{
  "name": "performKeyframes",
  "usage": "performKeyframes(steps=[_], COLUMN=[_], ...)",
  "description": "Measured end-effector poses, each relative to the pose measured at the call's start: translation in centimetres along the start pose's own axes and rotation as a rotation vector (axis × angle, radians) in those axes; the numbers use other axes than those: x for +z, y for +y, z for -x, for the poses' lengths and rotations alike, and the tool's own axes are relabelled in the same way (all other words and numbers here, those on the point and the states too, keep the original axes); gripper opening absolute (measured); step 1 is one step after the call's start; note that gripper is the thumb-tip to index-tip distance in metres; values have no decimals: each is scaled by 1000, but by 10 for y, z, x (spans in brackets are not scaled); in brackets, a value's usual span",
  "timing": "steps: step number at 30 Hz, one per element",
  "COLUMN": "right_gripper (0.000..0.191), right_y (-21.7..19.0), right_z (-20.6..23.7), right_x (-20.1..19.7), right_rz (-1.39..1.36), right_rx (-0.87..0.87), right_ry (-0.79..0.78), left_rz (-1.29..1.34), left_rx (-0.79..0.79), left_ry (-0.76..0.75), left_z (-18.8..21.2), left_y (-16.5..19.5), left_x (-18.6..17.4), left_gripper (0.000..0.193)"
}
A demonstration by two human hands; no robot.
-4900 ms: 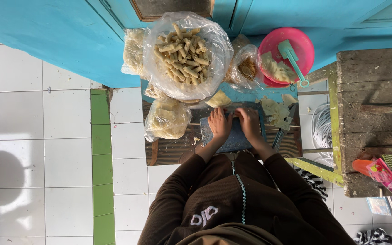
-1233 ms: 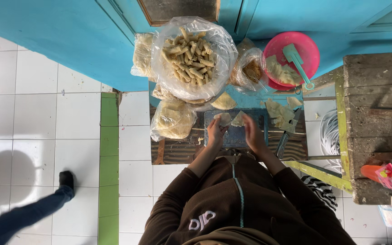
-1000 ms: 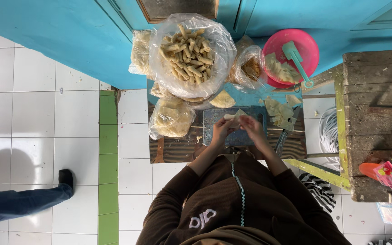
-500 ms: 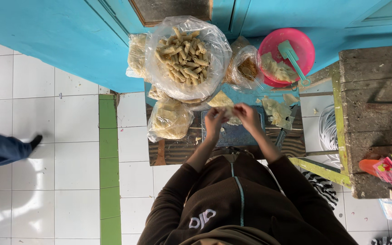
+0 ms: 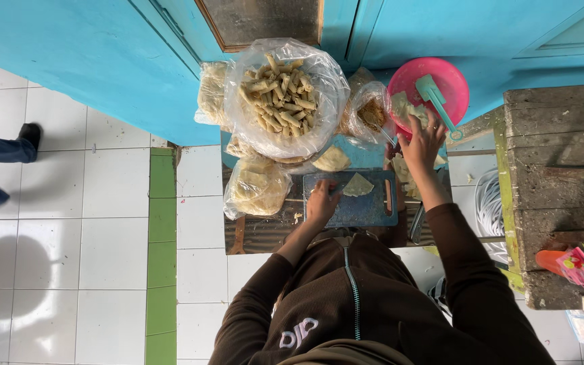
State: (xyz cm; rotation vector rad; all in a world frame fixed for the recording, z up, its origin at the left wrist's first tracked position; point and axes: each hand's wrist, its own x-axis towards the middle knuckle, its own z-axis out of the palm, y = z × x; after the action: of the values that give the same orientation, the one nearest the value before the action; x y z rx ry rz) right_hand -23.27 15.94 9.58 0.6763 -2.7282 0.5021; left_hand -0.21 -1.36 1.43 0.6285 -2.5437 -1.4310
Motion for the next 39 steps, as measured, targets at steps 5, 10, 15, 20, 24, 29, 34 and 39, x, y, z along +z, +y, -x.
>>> performKeyframes(steps=[5, 10, 15, 20, 24, 29, 34, 39], right_gripper=[70, 65, 46, 37, 39, 38, 32, 51], right_y=[8, 3, 1, 2, 1, -11, -36, -44], right_z=[-16, -27, -30, -30, -28, 11, 93, 114], right_x=[2, 6, 9, 12, 13, 11, 21, 28], right_rz=[157, 137, 140, 38, -109, -349, -532, -381], right_rx=[-140, -146, -103, -48, 2, -23, -113, -129], right_ry=[-92, -79, -102, -86, -30, 84, -227, -288], left_rz=[-122, -169, -139, -157, -167, -126, -179, -113], left_rx=[65, 139, 92, 91, 84, 84, 69, 89], left_ry=[-18, 13, -23, -20, -4, 76, 121, 133], left_z=[-11, -17, -16, -16, -15, -12, -10, -8], left_y=[10, 13, 14, 14, 11, 8, 12, 15], left_x=[10, 6, 6, 6, 9, 17, 25, 27], left_gripper=[39, 45, 45, 46, 45, 35, 25, 19])
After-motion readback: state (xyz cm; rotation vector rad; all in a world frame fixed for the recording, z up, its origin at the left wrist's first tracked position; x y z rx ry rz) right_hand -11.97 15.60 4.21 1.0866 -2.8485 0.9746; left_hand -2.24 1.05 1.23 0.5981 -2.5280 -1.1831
